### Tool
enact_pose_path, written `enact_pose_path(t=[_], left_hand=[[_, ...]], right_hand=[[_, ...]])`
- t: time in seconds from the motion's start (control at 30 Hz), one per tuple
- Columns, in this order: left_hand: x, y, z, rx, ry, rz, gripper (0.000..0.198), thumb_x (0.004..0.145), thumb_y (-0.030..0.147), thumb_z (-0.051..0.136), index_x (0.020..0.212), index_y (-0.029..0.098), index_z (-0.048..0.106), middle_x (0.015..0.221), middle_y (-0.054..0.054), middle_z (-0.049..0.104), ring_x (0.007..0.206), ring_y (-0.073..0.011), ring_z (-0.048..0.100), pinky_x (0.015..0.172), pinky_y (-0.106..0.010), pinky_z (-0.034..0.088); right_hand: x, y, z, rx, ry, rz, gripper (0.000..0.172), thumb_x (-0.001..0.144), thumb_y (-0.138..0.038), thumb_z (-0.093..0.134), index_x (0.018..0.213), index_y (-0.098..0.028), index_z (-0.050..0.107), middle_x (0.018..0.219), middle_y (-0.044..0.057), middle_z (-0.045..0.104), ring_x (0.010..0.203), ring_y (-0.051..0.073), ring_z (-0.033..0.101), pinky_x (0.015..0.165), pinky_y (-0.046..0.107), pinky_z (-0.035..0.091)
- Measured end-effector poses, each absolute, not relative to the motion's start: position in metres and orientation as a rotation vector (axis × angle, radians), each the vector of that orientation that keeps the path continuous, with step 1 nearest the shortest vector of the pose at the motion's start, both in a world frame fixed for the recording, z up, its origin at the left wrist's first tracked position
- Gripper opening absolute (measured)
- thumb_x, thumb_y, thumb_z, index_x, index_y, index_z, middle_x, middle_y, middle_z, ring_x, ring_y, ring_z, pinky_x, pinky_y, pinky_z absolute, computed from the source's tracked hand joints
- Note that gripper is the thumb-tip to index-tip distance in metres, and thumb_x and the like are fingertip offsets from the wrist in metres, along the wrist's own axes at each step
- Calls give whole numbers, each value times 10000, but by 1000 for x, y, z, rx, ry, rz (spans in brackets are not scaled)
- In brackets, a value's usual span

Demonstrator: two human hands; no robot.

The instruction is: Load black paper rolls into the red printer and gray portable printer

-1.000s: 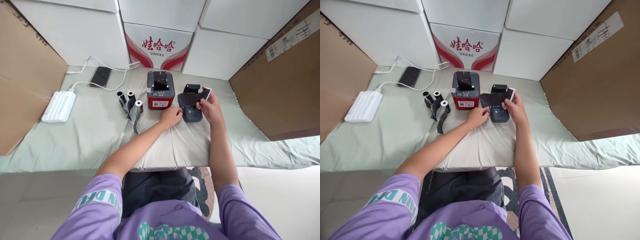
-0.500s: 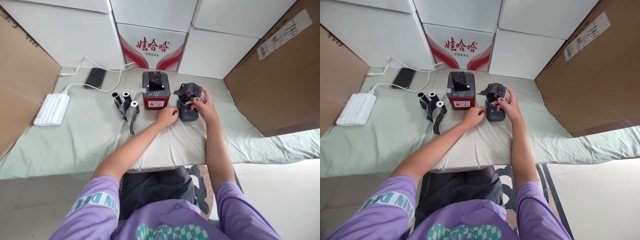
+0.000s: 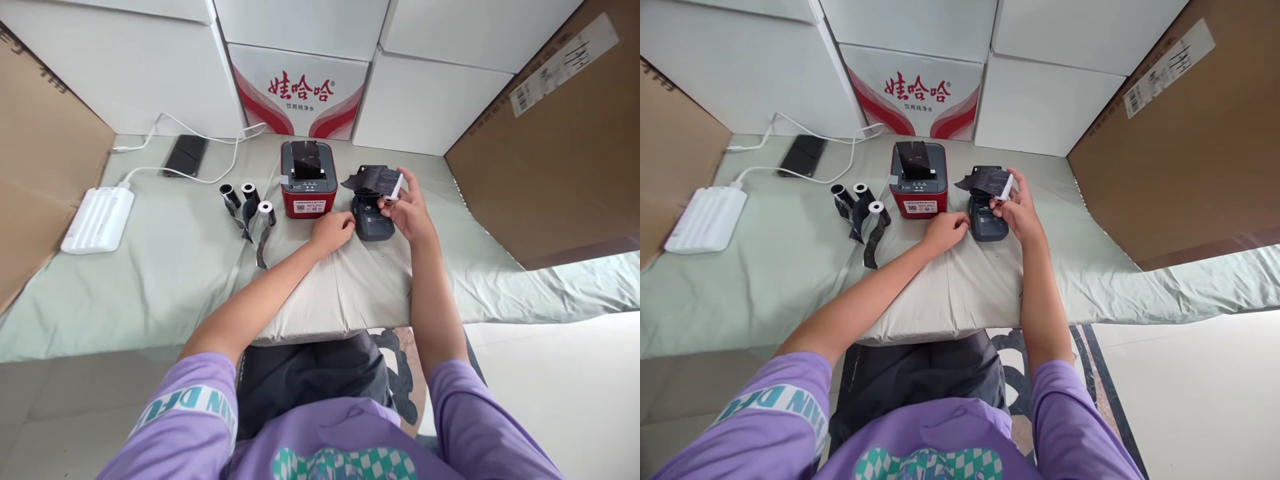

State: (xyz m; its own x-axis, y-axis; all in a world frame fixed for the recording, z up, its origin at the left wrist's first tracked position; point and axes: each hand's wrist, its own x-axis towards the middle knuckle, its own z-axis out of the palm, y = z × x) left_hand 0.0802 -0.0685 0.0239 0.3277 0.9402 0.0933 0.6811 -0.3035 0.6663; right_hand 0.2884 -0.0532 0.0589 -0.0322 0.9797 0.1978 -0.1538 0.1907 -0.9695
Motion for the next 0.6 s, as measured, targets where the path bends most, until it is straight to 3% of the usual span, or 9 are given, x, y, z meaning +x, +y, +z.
enact_pose_path(t=[0.2,0.43,0.6], left_hand=[[80,-68,23,2090,1426,649,277,925,290,539,1018,273,800,956,-40,812,914,-244,726,788,-332,493],[79,-69,24,2103,1422,641,277,927,286,543,1019,277,804,970,-42,815,930,-247,730,793,-329,494],[79,-68,23,2094,1410,665,272,922,288,546,1011,274,803,949,-40,810,903,-238,721,782,-324,486]], right_hand=[[285,-56,63,-927,-1144,1218,638,623,-273,858,1166,-351,532,985,-29,719,685,138,687,441,223,463],[280,-59,67,-964,-1140,1239,612,616,-538,930,1029,-293,551,927,-6,750,586,121,665,412,236,466],[281,-59,67,-979,-1141,1199,649,612,-495,942,1061,-308,511,801,-59,710,448,80,553,353,215,366]])
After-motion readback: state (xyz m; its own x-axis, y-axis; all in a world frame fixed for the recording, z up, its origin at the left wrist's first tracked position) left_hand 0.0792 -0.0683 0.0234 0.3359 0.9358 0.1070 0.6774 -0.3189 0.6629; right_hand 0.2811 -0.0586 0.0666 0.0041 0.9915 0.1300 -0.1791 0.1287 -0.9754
